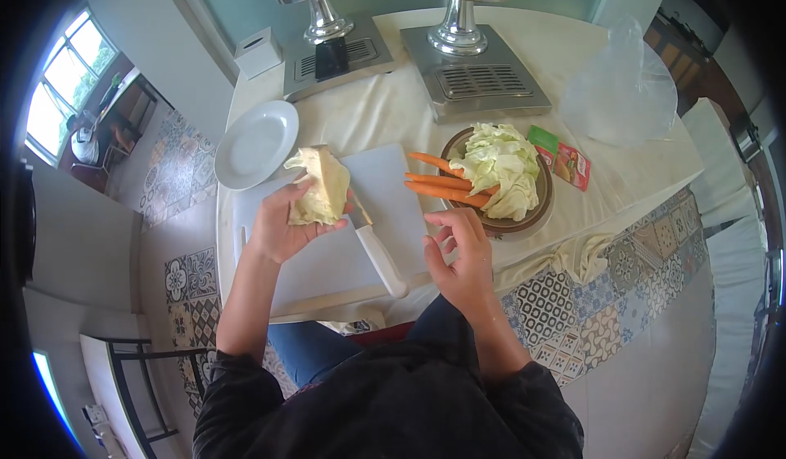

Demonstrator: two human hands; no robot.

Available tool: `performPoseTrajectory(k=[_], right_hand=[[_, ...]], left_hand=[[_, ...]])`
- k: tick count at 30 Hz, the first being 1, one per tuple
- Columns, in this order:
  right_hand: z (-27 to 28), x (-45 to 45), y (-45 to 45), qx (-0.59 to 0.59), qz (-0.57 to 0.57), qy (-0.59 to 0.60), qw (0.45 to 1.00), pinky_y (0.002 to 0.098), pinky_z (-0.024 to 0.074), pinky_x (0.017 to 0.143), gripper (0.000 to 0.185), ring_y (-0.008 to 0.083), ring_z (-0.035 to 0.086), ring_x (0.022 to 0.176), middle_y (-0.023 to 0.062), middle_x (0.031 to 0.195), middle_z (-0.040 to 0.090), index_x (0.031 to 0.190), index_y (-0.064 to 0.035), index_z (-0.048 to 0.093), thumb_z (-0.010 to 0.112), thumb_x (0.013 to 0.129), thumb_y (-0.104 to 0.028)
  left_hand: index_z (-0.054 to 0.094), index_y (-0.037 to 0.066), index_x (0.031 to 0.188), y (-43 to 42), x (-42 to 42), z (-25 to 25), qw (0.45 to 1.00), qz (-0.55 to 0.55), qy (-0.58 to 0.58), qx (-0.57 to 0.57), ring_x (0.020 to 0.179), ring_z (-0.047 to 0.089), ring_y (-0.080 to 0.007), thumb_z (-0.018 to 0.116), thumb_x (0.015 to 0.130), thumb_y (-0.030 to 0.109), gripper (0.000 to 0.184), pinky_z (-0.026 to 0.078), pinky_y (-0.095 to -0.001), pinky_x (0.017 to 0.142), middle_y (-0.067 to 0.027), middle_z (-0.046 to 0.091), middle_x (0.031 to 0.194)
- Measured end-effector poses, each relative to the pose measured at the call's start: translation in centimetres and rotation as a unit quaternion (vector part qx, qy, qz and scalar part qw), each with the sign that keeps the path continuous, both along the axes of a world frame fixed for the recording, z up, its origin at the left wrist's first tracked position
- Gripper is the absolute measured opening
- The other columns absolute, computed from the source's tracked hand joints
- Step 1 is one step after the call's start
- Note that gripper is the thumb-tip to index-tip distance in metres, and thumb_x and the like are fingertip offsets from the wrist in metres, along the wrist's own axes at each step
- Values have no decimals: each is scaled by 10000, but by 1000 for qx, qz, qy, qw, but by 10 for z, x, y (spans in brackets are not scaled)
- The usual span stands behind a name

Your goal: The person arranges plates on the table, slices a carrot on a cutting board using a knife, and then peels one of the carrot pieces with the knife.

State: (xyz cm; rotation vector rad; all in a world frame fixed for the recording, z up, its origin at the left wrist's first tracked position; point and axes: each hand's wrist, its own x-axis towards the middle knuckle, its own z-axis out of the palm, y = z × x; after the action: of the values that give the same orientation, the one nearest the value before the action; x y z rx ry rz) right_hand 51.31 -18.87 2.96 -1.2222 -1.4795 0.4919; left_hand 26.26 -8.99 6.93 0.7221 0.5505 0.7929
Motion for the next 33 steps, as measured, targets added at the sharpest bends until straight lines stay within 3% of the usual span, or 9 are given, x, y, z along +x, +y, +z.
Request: performPoseTrajectory(k=[3, 6, 8, 16, 21, 24, 25, 29, 33], right_hand=[[0, -13, 4, -18, 39, -8, 999, 256, 443, 586, 298, 148, 568, 702, 81, 942, 585, 1059, -39, 603, 661, 770, 3], [0, -25, 3, -7, 57, -5, 998, 258, 439, 582, 287, 156, 558, 699, 83, 928, 577, 1055, -36, 606, 665, 776, 0], [1, -24, 0, 13, 56, 1, 998, 258, 435, 580, 287, 158, 551, 694, 83, 921, 573, 1051, -35, 607, 664, 773, 8], [10, 47, -6, 112, -119, -17, 986, 243, 417, 556, 230, 126, 532, 621, 65, 874, 586, 968, -34, 633, 645, 759, 62], [34, 116, 26, 34, -186, -66, 980, 251, 440, 608, 233, 146, 564, 767, 58, 907, 567, 1021, -84, 655, 622, 818, 25], [45, 128, 39, 1, -123, -158, 980, 298, 460, 693, 264, 204, 570, 867, 77, 951, 552, 1085, -141, 664, 631, 846, -34], [40, 133, 46, 16, -96, -206, 974, 363, 464, 789, 292, 265, 566, 929, 97, 1008, 534, 1141, -176, 655, 656, 857, -109], [40, 126, 50, -33, -79, -285, 955, 405, 453, 872, 276, 280, 551, 1024, 100, 1092, 512, 1124, -164, 648, 679, 850, -160], [28, 132, 53, 3, -91, -240, 966, 389, 470, 841, 227, 294, 567, 993, 108, 1049, 540, 1061, -108, 637, 687, 844, -154]], left_hand=[[338, 49, 1342, -14, -7, -8, 997, 7, -74, -25, 1045, 607, -335, 477, 906, 230, 492, 489, -512, 939, -206, 533, 1218], [285, 44, 1398, -29, -5, -4, 991, 106, 76, 25, 1070, 590, -325, 490, 911, 240, 564, 495, -509, 932, -191, 503, 1259], [269, 36, 1421, -30, -2, 1, 988, 118, 94, 31, 1086, 582, -302, 496, 920, 249, 589, 508, -487, 915, -171, 490, 1273], [369, 37, 1367, -7, 34, 34, 979, 72, 148, 118, 1030, 606, -225, 566, 906, 275, 554, 532, -383, 866, -138, 546, 1193], [382, 35, 1389, 9, 78, 62, 967, 52, 183, 170, 1050, 602, -238, 556, 916, 286, 563, 537, -383, 866, -143, 540, 1225], [412, 46, 1385, 23, 103, 68, 958, 23, 210, 194, 1086, 589, -227, 560, 913, 293, 552, 533, -384, 885, -135, 530, 1260], [415, 48, 1384, 27, 111, 66, 958, 16, 211, 194, 1087, 588, -223, 561, 912, 293, 551, 533, -380, 887, -135, 530, 1260], [425, 53, 1374, 34, 133, 58, 953, 5, 221, 207, 1081, 589, -211, 569, 909, 296, 544, 534, -359, 874, -121, 542, 1242], [435, 90, 1362, 40, 142, 52, 949, 1, 240, 206, 1046, 582, -173, 627, 883, 326, 567, 507, -316, 811, -97, 559, 1210]])
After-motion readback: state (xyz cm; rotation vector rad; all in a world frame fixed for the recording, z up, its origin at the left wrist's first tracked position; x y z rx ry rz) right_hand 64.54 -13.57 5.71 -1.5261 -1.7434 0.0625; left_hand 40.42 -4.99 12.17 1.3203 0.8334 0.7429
